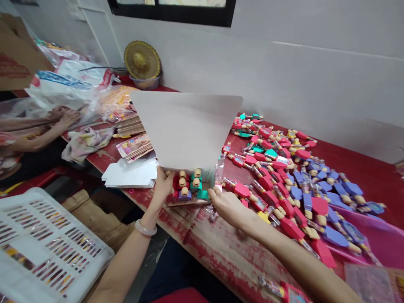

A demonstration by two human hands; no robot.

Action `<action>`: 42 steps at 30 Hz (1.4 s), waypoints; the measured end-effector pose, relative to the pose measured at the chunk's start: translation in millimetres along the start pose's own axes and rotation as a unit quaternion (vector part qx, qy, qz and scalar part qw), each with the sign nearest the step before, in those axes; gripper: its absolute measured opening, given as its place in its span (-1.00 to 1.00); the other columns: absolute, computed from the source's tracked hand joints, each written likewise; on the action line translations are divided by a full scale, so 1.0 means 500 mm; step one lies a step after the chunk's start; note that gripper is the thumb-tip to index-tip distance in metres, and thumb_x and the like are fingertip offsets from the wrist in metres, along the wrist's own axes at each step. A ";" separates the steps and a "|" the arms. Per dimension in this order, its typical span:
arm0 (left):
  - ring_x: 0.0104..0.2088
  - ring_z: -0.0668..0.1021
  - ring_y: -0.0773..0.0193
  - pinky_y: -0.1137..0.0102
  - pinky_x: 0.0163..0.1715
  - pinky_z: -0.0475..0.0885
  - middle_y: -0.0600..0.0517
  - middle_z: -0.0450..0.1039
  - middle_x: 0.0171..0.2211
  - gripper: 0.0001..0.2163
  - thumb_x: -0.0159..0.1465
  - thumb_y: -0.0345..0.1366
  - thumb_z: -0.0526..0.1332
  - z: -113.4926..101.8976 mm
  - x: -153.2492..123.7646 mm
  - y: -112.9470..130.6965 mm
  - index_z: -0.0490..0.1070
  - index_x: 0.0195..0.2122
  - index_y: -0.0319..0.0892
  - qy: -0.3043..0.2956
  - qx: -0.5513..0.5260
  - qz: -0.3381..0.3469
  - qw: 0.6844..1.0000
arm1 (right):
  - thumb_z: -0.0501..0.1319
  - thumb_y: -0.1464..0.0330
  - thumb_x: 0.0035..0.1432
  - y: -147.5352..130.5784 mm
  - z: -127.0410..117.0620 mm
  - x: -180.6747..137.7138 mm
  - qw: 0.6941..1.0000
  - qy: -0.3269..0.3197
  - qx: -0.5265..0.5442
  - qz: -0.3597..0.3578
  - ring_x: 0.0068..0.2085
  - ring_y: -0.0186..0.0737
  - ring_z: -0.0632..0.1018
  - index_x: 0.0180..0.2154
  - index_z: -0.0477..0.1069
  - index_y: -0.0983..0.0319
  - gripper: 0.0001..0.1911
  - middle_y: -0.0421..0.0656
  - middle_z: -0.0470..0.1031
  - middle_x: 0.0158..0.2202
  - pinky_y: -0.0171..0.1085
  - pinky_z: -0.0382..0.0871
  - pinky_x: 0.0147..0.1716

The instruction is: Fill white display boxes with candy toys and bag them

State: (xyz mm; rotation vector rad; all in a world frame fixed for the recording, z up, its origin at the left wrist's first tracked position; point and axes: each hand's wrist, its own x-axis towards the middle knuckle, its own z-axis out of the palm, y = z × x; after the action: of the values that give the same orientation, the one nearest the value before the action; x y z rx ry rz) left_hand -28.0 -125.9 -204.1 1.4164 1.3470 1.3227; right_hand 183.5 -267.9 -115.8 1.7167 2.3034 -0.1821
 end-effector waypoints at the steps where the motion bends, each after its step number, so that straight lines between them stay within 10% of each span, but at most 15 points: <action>1: -0.15 0.50 0.16 0.14 0.06 0.41 0.07 0.36 -0.28 -0.77 0.18 -0.39 0.18 0.000 0.000 0.002 0.19 -0.15 -0.08 0.003 0.001 0.001 1.000 | 0.01 0.68 0.22 -0.001 0.003 -0.004 1.000 -0.002 -0.007 -0.017 -0.34 -0.20 0.55 0.00 0.35 0.31 -0.62 0.03 0.50 -0.11 -0.30 0.19 -0.47; 12: -0.16 0.51 0.17 0.17 0.03 0.45 0.08 0.37 -0.29 -0.76 0.18 -0.35 0.20 -0.001 0.007 -0.010 0.21 -0.14 -0.06 0.005 -0.002 0.004 1.000 | 0.03 0.67 0.21 -0.054 -0.027 0.112 0.998 -0.027 0.050 -0.028 -0.11 -0.06 0.63 0.11 0.35 0.33 -0.54 0.16 0.44 0.11 -0.25 0.47 -0.24; 17: -0.21 0.50 0.16 0.18 0.00 0.47 0.10 0.34 -0.32 -0.74 0.17 -0.30 0.24 -0.007 0.015 -0.021 0.21 -0.15 -0.06 0.002 0.001 0.019 1.000 | 0.09 0.45 0.35 -0.020 0.094 0.042 0.928 0.147 0.323 0.116 -0.11 -0.14 0.64 0.34 0.05 0.23 -0.43 0.02 0.53 0.02 -0.24 0.52 -0.14; 20: -0.24 0.48 0.18 0.16 0.03 0.47 0.10 0.33 -0.33 -0.71 0.14 -0.30 0.27 -0.005 0.025 -0.026 0.21 -0.15 -0.08 0.008 -0.004 0.018 1.000 | -0.02 0.47 0.37 0.049 0.177 -0.063 0.885 0.231 0.289 0.282 -0.09 -0.10 0.62 0.25 0.19 0.28 -0.55 0.07 0.52 0.02 -0.19 0.52 -0.14; 25: -0.25 0.48 0.18 0.13 0.03 0.49 0.09 0.32 -0.33 -0.68 0.11 -0.33 0.27 0.002 0.037 -0.021 0.21 -0.14 -0.11 0.006 -0.023 -0.005 1.000 | 0.26 0.57 0.02 0.133 0.306 -0.196 0.933 0.078 0.064 0.345 0.08 0.21 0.52 0.21 0.34 0.22 -0.33 0.22 0.36 0.21 0.01 0.49 -0.07; 29: 0.03 0.48 0.05 0.00 0.21 0.35 -0.13 0.37 -0.04 -0.50 0.18 -0.26 0.27 -0.009 0.019 0.015 0.15 0.11 -0.23 0.046 0.019 0.042 0.998 | 0.25 0.58 0.06 0.141 0.354 -0.224 0.949 0.129 0.054 0.282 0.16 0.25 0.47 0.08 0.43 0.19 -0.48 0.20 0.33 0.25 0.12 0.42 0.03; 33: 0.31 0.28 -0.03 0.01 0.35 0.15 -0.28 0.21 0.25 -0.40 0.28 -0.20 0.27 -0.011 -0.038 0.096 0.10 0.29 -0.25 0.127 0.127 0.240 0.954 | 0.20 0.32 0.28 0.159 0.269 -0.252 0.859 0.312 0.253 0.317 -0.11 0.01 0.59 0.05 0.36 0.24 -0.69 0.10 0.51 0.00 -0.10 0.53 -0.19; 36: 0.29 0.37 0.06 0.09 0.32 0.24 -0.18 0.35 0.25 -0.58 0.42 -0.25 0.11 0.022 -0.067 0.144 0.23 0.29 -0.14 -0.128 0.210 0.383 0.890 | 0.25 0.07 0.27 0.152 0.147 -0.253 0.791 0.388 0.382 0.277 -0.22 -0.07 0.60 0.01 0.37 0.21 -0.57 -0.04 0.57 -0.17 -0.17 0.53 -0.23; 39: 0.34 0.36 -0.04 -0.06 0.34 0.19 -0.26 0.34 0.30 -0.61 0.45 -0.22 0.06 0.055 -0.066 0.143 0.33 0.25 -0.22 -0.300 0.336 0.419 0.788 | 0.29 0.13 0.24 0.108 0.047 -0.198 0.815 0.376 0.408 0.168 -0.14 -0.07 0.61 -0.03 0.44 0.19 -0.65 -0.06 0.59 -0.11 -0.18 0.50 -0.12; 42: 0.37 0.31 -0.11 -0.15 0.34 0.16 -0.37 0.25 0.34 -0.60 0.47 -0.24 0.00 0.059 -0.061 0.113 0.40 0.19 -0.34 -0.303 0.421 0.416 0.747 | 0.25 0.32 0.27 0.061 0.008 -0.090 0.859 0.320 0.391 0.087 -0.12 -0.14 0.61 -0.01 0.47 0.17 -0.74 -0.11 0.61 -0.10 -0.24 0.45 -0.10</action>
State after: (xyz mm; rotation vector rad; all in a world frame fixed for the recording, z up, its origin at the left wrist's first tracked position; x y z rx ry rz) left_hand 14.7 -160.6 -159.5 2.9967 0.8393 0.4913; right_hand 225.1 -301.3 -105.3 2.7109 2.7089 -0.6861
